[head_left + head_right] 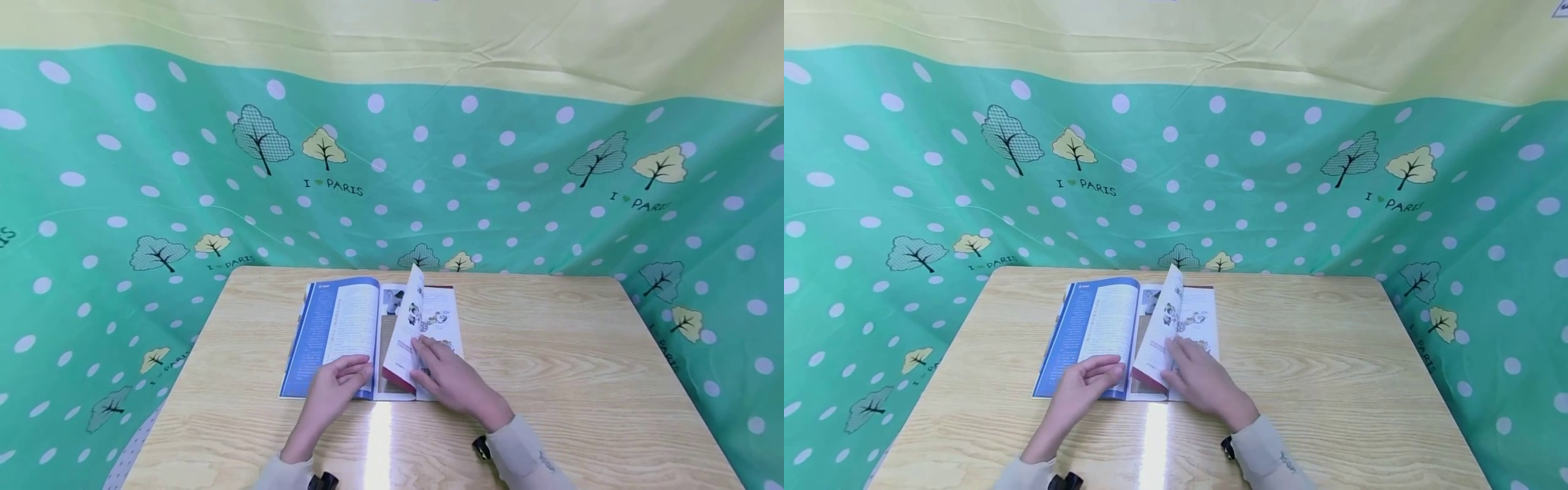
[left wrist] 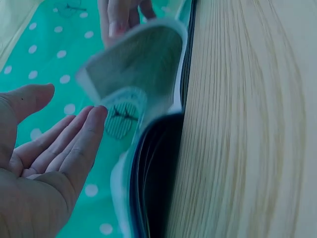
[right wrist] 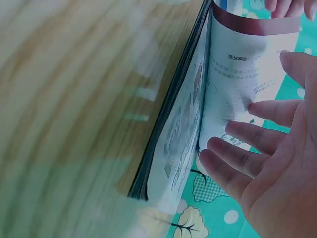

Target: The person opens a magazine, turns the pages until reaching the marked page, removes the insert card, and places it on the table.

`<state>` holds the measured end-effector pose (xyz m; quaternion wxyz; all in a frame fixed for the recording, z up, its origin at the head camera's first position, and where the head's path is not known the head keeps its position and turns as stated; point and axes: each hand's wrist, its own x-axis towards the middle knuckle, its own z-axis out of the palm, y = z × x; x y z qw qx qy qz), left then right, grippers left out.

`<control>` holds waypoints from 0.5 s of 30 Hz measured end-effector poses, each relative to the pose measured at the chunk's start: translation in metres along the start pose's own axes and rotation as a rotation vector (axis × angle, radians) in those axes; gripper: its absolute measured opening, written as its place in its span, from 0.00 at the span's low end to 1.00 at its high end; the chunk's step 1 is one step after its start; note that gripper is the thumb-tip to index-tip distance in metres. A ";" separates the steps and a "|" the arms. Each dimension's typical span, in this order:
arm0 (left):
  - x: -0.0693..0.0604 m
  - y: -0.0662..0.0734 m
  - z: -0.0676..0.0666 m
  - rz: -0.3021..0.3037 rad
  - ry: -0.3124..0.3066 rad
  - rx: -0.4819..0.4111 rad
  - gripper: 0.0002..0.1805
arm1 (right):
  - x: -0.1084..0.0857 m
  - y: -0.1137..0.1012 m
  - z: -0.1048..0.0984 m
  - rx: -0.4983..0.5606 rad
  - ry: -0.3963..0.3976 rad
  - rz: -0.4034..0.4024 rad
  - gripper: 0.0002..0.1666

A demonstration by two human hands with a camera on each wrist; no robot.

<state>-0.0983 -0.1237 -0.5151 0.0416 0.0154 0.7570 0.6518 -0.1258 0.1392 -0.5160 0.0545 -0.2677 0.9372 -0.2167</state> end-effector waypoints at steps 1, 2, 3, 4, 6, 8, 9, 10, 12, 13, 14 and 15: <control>0.001 0.001 0.003 -0.008 -0.006 -0.001 0.22 | 0.000 -0.001 0.000 0.000 0.002 -0.007 0.39; 0.001 0.002 0.005 -0.014 -0.011 -0.003 0.23 | 0.000 -0.002 0.001 -0.001 0.005 -0.015 0.39; 0.002 0.002 0.007 -0.017 -0.019 -0.011 0.23 | 0.000 -0.003 0.001 0.000 0.006 -0.018 0.39; 0.003 0.003 0.009 -0.022 -0.023 -0.021 0.23 | 0.001 -0.004 0.001 0.001 0.007 -0.021 0.39; 0.004 0.004 0.012 -0.034 -0.028 -0.041 0.22 | 0.001 -0.005 0.001 -0.007 0.005 -0.021 0.38; 0.005 0.004 0.014 -0.060 -0.036 -0.076 0.21 | 0.000 -0.006 0.001 -0.012 -0.003 -0.013 0.39; 0.005 0.004 0.015 -0.071 -0.040 -0.089 0.20 | 0.000 -0.006 0.001 -0.016 -0.006 -0.009 0.39; 0.006 0.004 0.016 -0.083 -0.043 -0.096 0.20 | 0.000 -0.006 0.001 -0.017 -0.009 -0.006 0.39; 0.006 0.003 0.017 -0.098 -0.052 -0.105 0.19 | 0.000 -0.006 0.002 -0.019 -0.011 0.000 0.40; 0.006 0.002 0.018 -0.102 -0.058 -0.112 0.19 | 0.000 -0.006 0.002 -0.020 -0.010 0.002 0.40; 0.006 0.001 0.018 -0.105 -0.060 -0.116 0.18 | 0.000 -0.006 0.002 -0.019 -0.010 0.003 0.40; 0.006 0.001 0.019 -0.107 -0.063 -0.117 0.18 | -0.001 -0.006 0.002 -0.021 -0.008 0.003 0.40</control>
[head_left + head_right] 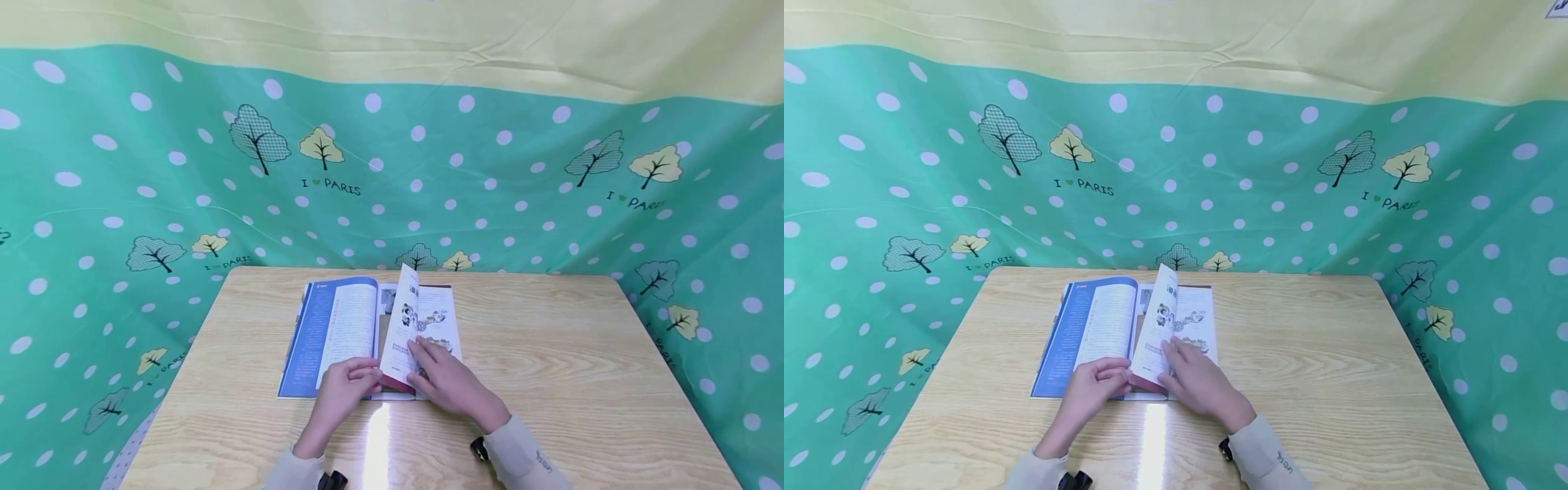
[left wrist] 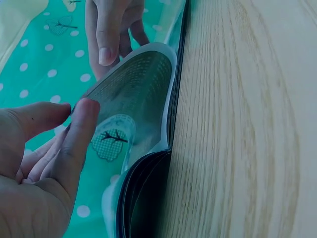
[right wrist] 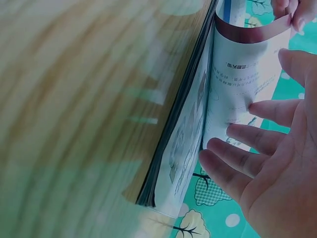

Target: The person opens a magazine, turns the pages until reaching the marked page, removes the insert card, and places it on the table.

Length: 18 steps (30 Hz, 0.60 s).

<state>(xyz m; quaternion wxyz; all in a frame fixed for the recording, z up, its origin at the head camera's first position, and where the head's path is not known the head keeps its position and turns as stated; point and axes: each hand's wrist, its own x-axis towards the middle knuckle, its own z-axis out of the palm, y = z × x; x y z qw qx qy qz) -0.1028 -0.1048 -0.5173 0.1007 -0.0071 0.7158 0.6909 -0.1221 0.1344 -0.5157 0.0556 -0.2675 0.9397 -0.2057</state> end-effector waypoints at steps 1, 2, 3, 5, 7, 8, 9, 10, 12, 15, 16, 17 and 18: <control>0.000 0.000 0.000 0.000 0.000 -0.004 0.18 | 0.000 0.000 0.000 0.002 0.003 -0.001 0.40; 0.000 -0.001 0.000 -0.002 0.000 -0.008 0.17 | 0.000 0.000 0.000 0.001 0.005 -0.002 0.40; 0.000 -0.001 0.001 -0.004 0.000 -0.013 0.17 | -0.001 0.000 0.000 0.002 0.006 -0.003 0.40; 0.000 -0.001 0.001 -0.005 0.005 -0.013 0.16 | -0.001 0.000 0.000 0.004 0.008 -0.004 0.40; 0.000 -0.001 0.000 -0.002 0.013 -0.009 0.16 | -0.002 0.001 0.000 -0.001 0.005 -0.001 0.41; 0.000 -0.001 -0.001 -0.002 0.020 -0.006 0.16 | -0.003 0.001 -0.001 -0.004 0.002 0.003 0.42; -0.001 0.000 -0.002 -0.001 0.029 -0.005 0.16 | -0.003 0.002 -0.001 -0.006 0.000 0.008 0.42; -0.001 0.000 -0.005 -0.002 0.041 -0.008 0.16 | -0.004 0.003 -0.002 -0.010 0.000 0.011 0.43; -0.002 0.001 -0.011 -0.010 0.071 -0.012 0.16 | -0.006 0.005 -0.002 -0.016 0.003 0.023 0.43; -0.004 0.002 -0.023 -0.025 0.131 -0.003 0.15 | -0.009 0.009 -0.004 -0.017 0.015 0.049 0.43; -0.005 0.003 -0.028 -0.029 0.152 0.009 0.15 | -0.011 0.011 -0.005 -0.019 0.019 0.058 0.42; -0.006 0.004 -0.033 -0.031 0.171 0.019 0.15 | -0.012 0.013 -0.005 -0.023 0.020 0.069 0.43; -0.007 0.004 -0.038 -0.035 0.192 0.032 0.14 | -0.014 0.014 -0.005 -0.029 0.020 0.076 0.43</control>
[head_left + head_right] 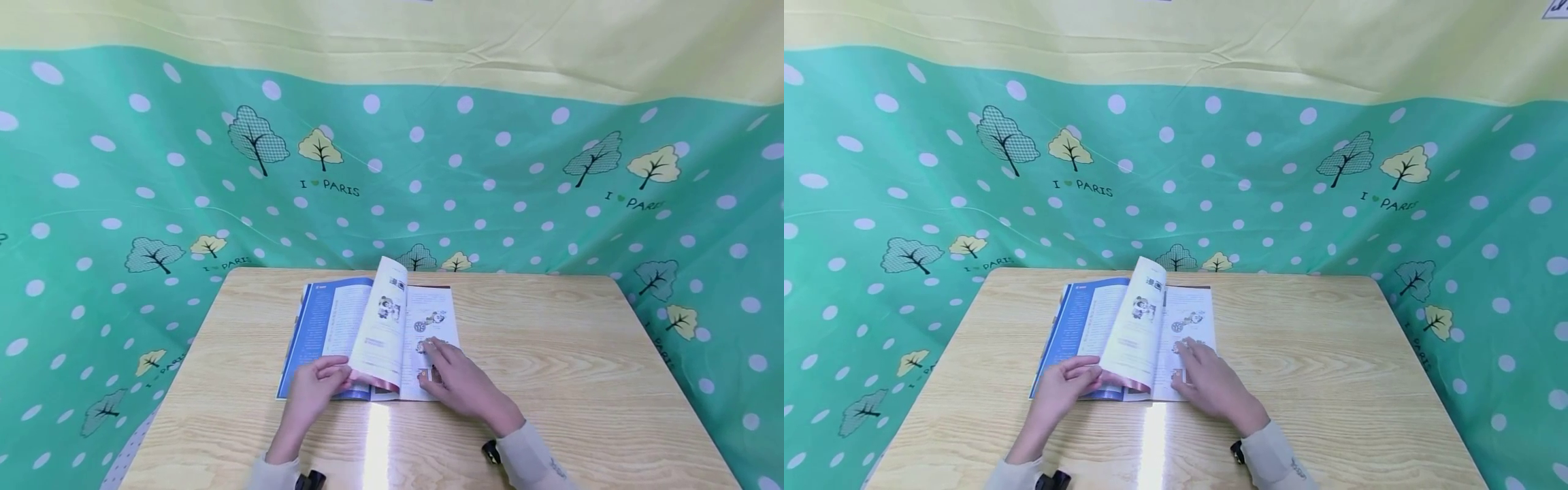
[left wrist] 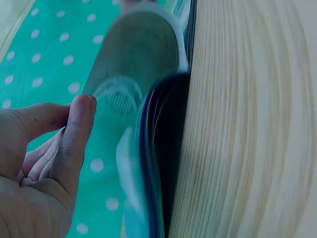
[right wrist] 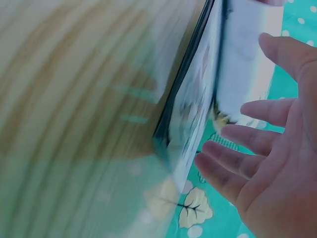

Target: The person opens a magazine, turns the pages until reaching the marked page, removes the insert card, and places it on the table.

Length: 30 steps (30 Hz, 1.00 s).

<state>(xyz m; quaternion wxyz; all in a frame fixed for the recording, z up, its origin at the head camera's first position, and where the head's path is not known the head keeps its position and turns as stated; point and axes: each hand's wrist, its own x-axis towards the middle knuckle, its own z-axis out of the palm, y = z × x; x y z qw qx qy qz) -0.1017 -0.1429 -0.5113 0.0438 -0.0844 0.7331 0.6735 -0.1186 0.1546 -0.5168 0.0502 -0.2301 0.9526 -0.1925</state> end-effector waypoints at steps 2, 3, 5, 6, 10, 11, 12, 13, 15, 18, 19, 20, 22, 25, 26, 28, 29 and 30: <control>0.000 0.001 -0.011 -0.008 0.040 0.020 0.14 | -0.003 0.004 0.000 -0.015 -0.001 0.002 0.44; -0.001 0.001 -0.016 -0.012 0.057 0.025 0.14 | -0.004 0.006 -0.001 -0.017 -0.003 -0.001 0.45; -0.002 0.001 -0.027 -0.027 0.090 0.029 0.14 | -0.006 0.009 -0.001 -0.017 -0.013 -0.010 0.47; -0.002 0.000 -0.032 -0.034 0.106 0.039 0.14 | -0.007 0.011 -0.002 -0.017 -0.021 -0.016 0.48; -0.006 -0.002 -0.052 -0.056 0.151 0.077 0.15 | -0.011 0.015 -0.004 -0.018 -0.058 -0.029 0.51; -0.007 -0.003 -0.056 -0.062 0.162 0.094 0.15 | -0.011 0.016 -0.004 -0.024 -0.067 -0.031 0.52; -0.007 -0.004 -0.061 -0.067 0.173 0.113 0.15 | -0.012 0.017 -0.004 -0.027 -0.073 -0.032 0.52; -0.008 -0.005 -0.065 -0.073 0.182 0.131 0.16 | -0.013 0.018 -0.005 -0.029 -0.079 -0.032 0.53; -0.009 -0.007 -0.072 -0.086 0.204 0.178 0.15 | -0.014 0.019 -0.005 -0.037 -0.093 -0.033 0.55; -0.010 -0.010 -0.080 -0.096 0.220 0.246 0.16 | -0.014 0.019 -0.005 -0.043 -0.107 -0.034 0.55; -0.010 -0.011 -0.082 -0.100 0.220 0.264 0.16 | -0.014 0.020 -0.005 -0.047 -0.111 -0.034 0.54; -0.010 -0.012 -0.084 -0.105 0.221 0.279 0.16 | -0.014 0.020 -0.005 -0.049 -0.114 -0.033 0.54; -0.010 -0.013 -0.086 -0.113 0.215 0.295 0.17 | -0.013 0.020 -0.005 -0.048 -0.118 -0.028 0.53; -0.011 -0.015 -0.088 -0.132 0.205 0.309 0.17 | -0.012 0.020 -0.004 -0.048 -0.121 -0.023 0.52; -0.011 -0.016 -0.089 -0.139 0.204 0.312 0.18 | -0.012 0.020 -0.004 -0.050 -0.122 -0.021 0.52; -0.011 -0.017 -0.090 -0.150 0.200 0.312 0.18 | -0.012 0.019 -0.003 -0.056 -0.124 -0.018 0.51; -0.012 -0.018 -0.090 -0.156 0.198 0.317 0.17 | -0.012 0.019 -0.003 -0.059 -0.124 -0.015 0.51; -0.012 -0.018 -0.091 -0.161 0.198 0.318 0.17 | -0.012 0.019 -0.003 -0.062 -0.126 -0.014 0.51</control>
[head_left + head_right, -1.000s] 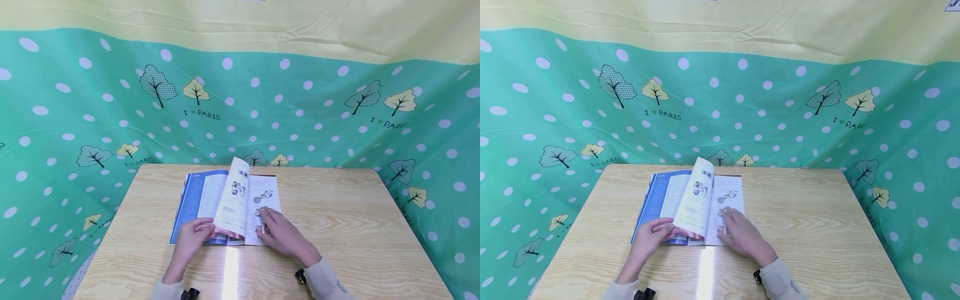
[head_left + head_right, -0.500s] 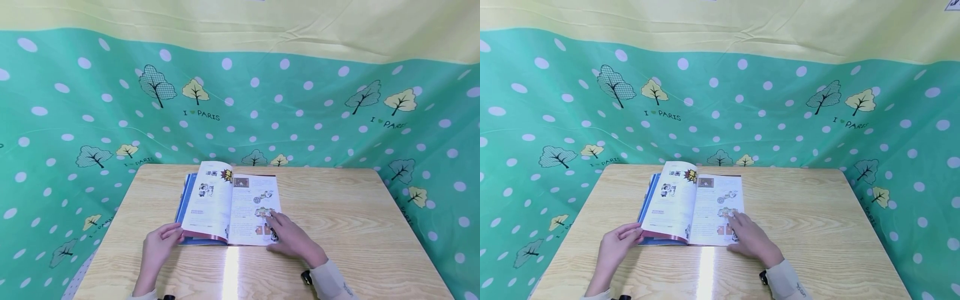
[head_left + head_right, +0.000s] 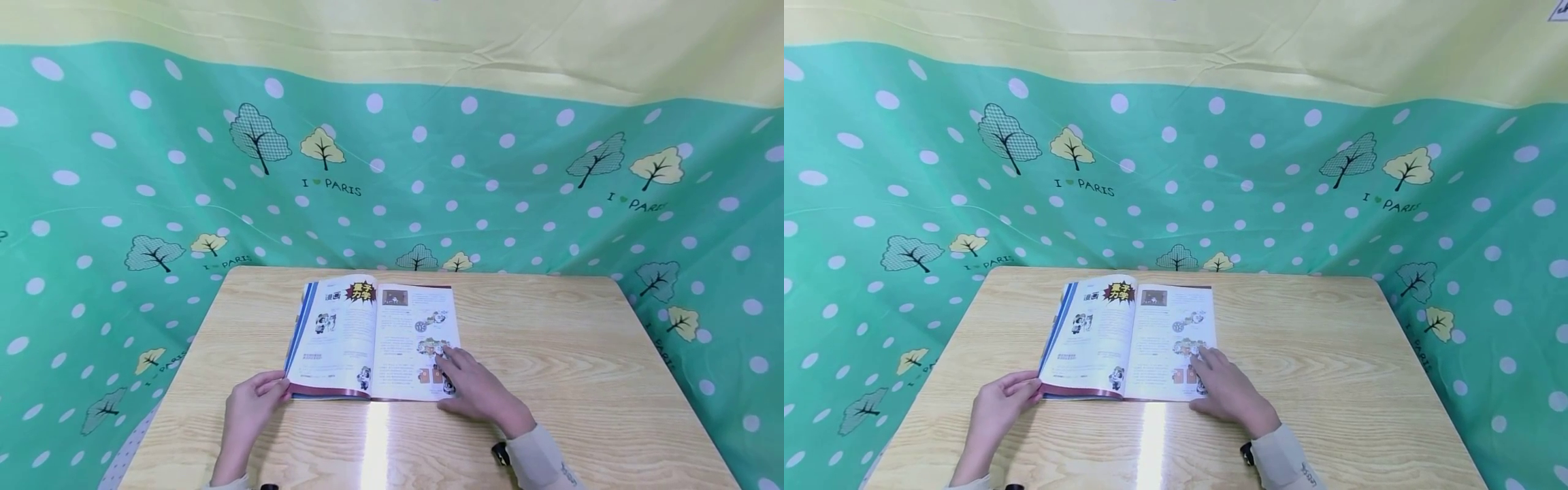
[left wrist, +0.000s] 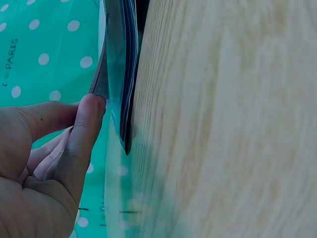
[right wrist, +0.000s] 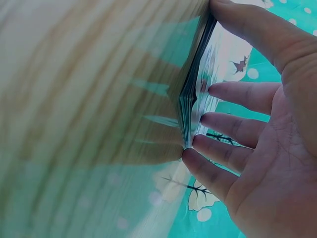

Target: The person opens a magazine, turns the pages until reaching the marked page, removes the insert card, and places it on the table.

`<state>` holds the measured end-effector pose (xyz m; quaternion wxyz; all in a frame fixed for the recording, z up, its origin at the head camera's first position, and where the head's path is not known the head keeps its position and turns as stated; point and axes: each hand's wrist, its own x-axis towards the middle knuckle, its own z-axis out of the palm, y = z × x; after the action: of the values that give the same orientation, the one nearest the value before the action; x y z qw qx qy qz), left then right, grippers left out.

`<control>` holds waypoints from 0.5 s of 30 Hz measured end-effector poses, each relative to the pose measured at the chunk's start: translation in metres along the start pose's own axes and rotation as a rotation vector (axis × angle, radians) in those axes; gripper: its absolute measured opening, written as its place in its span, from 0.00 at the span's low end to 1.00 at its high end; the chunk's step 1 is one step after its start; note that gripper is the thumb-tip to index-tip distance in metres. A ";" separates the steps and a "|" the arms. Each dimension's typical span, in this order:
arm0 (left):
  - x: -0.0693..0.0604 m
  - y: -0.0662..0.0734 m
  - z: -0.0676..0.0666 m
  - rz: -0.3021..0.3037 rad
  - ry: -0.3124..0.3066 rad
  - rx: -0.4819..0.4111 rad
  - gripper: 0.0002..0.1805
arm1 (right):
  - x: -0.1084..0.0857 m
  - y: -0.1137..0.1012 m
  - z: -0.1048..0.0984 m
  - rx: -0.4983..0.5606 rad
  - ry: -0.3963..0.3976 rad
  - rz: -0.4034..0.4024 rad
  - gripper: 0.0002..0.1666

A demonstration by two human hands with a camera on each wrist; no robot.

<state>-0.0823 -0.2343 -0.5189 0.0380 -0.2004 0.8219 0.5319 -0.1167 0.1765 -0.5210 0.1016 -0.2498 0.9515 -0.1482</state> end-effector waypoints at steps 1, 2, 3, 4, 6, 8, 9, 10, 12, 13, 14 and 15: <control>0.000 -0.001 -0.001 -0.003 0.001 0.010 0.18 | 0.000 0.000 0.000 -0.003 0.000 0.001 0.51; 0.000 -0.002 -0.002 -0.006 0.003 0.014 0.17 | 0.000 0.000 -0.001 -0.005 -0.003 0.002 0.50; 0.000 -0.003 -0.003 -0.007 0.005 0.018 0.18 | 0.000 0.000 -0.001 -0.004 -0.002 0.000 0.50; 0.000 -0.004 -0.004 -0.009 0.008 0.024 0.18 | 0.000 0.000 -0.001 -0.002 -0.004 0.000 0.50; 0.000 -0.005 -0.006 -0.011 0.013 0.032 0.18 | -0.001 0.000 -0.001 0.007 -0.006 0.001 0.50; 0.001 -0.007 -0.007 -0.010 0.015 0.032 0.18 | -0.002 0.000 -0.002 0.017 -0.006 0.001 0.49; 0.001 -0.007 -0.007 -0.008 0.014 0.033 0.18 | -0.002 0.000 -0.002 0.022 -0.005 0.002 0.49; 0.001 -0.008 -0.007 -0.008 0.012 0.032 0.18 | -0.002 0.000 -0.003 0.028 -0.008 0.007 0.48; 0.002 -0.009 -0.008 -0.008 0.010 0.028 0.17 | -0.003 0.000 -0.003 0.044 -0.003 0.012 0.46; 0.002 -0.009 -0.008 -0.008 0.011 0.028 0.17 | -0.003 0.000 -0.004 0.055 0.001 0.016 0.44; 0.002 -0.009 -0.008 -0.009 0.010 0.026 0.17 | -0.003 0.001 -0.004 0.067 0.003 0.018 0.42; 0.002 -0.010 -0.008 -0.010 0.009 0.023 0.17 | -0.004 0.001 -0.004 0.077 0.011 0.020 0.41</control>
<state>-0.0796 -0.2451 -0.5244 0.0392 -0.2063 0.8271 0.5213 -0.1150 0.1803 -0.5174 0.1073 -0.2353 0.9481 -0.1853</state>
